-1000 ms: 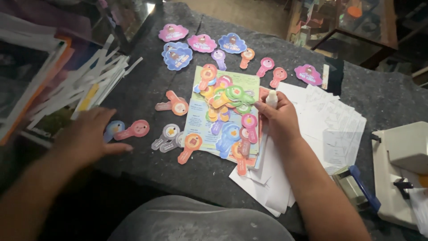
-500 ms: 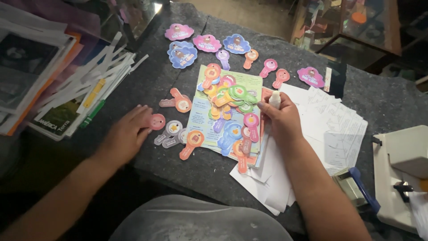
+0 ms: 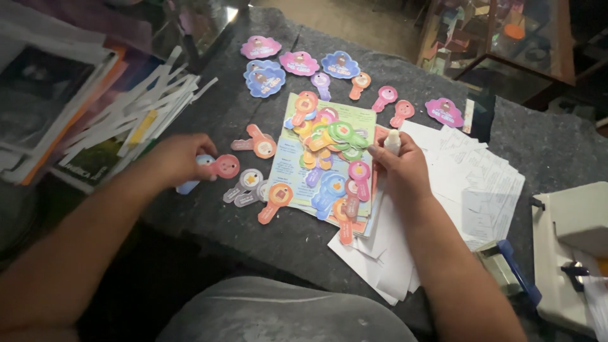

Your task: Apply glue to paper cutouts and stick them onto a sheet.

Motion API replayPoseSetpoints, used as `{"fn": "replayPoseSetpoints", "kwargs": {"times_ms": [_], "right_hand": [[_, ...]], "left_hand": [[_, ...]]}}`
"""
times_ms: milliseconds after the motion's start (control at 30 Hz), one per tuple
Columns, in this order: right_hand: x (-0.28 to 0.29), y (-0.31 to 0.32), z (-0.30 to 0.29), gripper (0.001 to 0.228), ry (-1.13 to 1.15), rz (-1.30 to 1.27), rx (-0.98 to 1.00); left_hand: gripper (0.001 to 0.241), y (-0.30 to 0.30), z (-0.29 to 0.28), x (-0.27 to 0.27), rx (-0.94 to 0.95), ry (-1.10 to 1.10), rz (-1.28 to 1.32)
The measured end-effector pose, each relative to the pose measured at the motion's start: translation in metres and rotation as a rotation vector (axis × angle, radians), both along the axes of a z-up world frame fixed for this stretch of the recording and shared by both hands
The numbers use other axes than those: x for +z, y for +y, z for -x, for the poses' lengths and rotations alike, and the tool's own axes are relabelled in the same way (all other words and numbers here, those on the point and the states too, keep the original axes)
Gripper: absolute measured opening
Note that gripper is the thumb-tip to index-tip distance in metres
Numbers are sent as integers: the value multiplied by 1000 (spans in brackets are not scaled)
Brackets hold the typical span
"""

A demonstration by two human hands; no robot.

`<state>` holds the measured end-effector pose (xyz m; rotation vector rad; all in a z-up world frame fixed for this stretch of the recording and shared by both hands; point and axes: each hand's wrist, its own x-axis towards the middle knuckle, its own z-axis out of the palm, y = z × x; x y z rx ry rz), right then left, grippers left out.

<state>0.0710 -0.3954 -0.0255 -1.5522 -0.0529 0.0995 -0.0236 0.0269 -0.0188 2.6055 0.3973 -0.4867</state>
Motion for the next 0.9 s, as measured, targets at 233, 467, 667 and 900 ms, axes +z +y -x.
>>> {"fn": "replayPoseSetpoints", "kwargs": {"times_ms": [233,467,667,900], "right_hand": [[1,8,4,25,5,-82,-21],[-7,1,-3,24,-21,2,-28],[-19,-6,-11,24,-44,30,-15],[-25,-4,-13,26,-65,20,-13]], "left_hand": [[42,-14,-8,34,-184,-105,102],[58,-37,-64,-2,-479,-464,184],[96,-38,-116,-36,-676,-375,-219],[59,-49,-111,1,-529,-26,-254]]}}
